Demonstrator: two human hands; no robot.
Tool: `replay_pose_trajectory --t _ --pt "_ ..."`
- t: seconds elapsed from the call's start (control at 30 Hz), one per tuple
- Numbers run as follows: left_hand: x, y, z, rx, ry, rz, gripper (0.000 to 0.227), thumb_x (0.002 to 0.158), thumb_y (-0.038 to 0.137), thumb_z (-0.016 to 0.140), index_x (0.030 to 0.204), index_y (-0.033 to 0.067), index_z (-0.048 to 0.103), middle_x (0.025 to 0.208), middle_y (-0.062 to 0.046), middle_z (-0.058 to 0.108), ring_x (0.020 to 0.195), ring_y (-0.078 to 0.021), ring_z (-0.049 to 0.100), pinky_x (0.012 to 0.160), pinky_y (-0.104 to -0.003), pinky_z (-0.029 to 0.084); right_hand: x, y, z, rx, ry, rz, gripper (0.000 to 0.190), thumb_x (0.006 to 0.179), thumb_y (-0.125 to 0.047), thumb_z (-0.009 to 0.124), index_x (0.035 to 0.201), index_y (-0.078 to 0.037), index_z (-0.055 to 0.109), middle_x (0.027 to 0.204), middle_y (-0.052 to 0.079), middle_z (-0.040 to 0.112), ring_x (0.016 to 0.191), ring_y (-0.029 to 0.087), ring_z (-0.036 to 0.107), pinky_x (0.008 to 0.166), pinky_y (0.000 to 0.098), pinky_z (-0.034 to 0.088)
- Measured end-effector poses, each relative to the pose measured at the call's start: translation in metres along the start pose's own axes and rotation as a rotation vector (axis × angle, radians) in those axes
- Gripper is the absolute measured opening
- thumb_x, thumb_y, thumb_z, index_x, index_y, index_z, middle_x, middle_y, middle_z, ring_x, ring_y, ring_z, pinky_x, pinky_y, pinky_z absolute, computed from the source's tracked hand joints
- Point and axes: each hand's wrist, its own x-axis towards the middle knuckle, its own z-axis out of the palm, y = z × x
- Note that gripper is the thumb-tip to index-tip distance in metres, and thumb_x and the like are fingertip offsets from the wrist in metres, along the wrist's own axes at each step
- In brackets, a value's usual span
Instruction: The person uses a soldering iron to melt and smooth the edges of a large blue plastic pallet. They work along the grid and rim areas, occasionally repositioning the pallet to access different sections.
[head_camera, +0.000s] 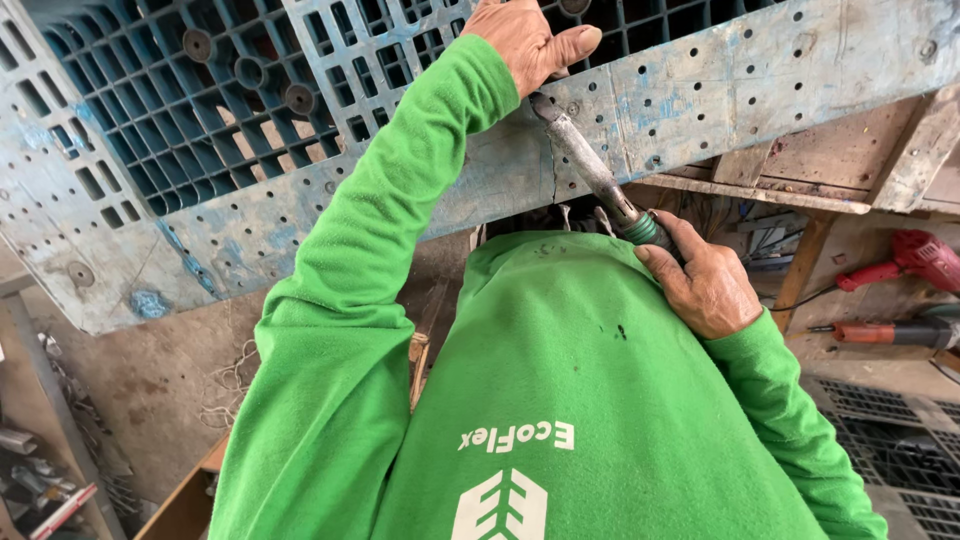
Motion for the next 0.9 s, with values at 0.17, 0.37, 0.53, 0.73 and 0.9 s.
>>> replay_pose_trajectory --t 0.17,0.37,0.53,0.73,0.9 --pt "-0.001 0.001 -0.008 0.080 -0.045 0.048 0.100 0.101 0.082 0.023 0.063 0.0056 0.074 0.053 -0.011 0.056 0.064 -0.0327 0.062 0.118 -0.051 0.027 -0.006 -0.006 0.010 -0.004 0.034 0.023 0.052 0.097 -0.035 0.065 0.141 -0.008 0.057 0.093 0.027 0.072 0.081 0.043 0.073 0.069 0.0491 0.056" --pt "-0.003 0.004 -0.010 0.194 0.037 0.192 0.096 0.106 0.075 0.018 0.063 0.0110 0.075 0.068 -0.009 0.066 0.082 -0.0296 0.064 0.115 -0.058 0.023 -0.012 -0.016 0.027 0.019 0.084 0.061 0.052 0.098 -0.035 0.065 0.141 -0.008 0.057 0.096 0.027 0.073 0.084 0.042 0.073 0.071 0.0483 0.057" --pt "-0.006 0.002 -0.016 0.188 0.035 0.276 0.095 0.109 0.072 0.015 0.070 0.0129 0.077 0.075 -0.007 0.069 0.089 -0.0281 0.064 0.114 -0.058 0.022 -0.017 -0.027 0.044 0.016 0.099 0.180 0.053 0.097 -0.036 0.065 0.142 -0.011 0.057 0.091 0.027 0.072 0.084 0.043 0.073 0.072 0.0486 0.056" --pt "-0.006 0.009 -0.033 0.214 -0.024 0.344 0.092 0.108 0.068 0.015 0.069 0.0131 0.077 0.073 -0.005 0.072 0.087 -0.0263 0.065 0.111 -0.060 0.020 -0.025 -0.047 0.067 0.094 0.174 0.218 0.051 0.098 -0.033 0.065 0.142 -0.010 0.058 0.092 0.026 0.072 0.086 0.042 0.073 0.073 0.0469 0.055" --pt "0.013 0.006 -0.035 0.197 -0.292 0.252 0.082 0.109 0.069 0.029 0.075 0.0103 0.076 0.071 -0.014 0.070 0.073 -0.0341 0.062 0.101 -0.054 0.041 -0.029 -0.054 0.096 0.236 0.219 0.274 0.049 0.098 -0.031 0.066 0.140 -0.007 0.059 0.090 0.019 0.073 0.078 0.031 0.072 0.071 0.0408 0.055"
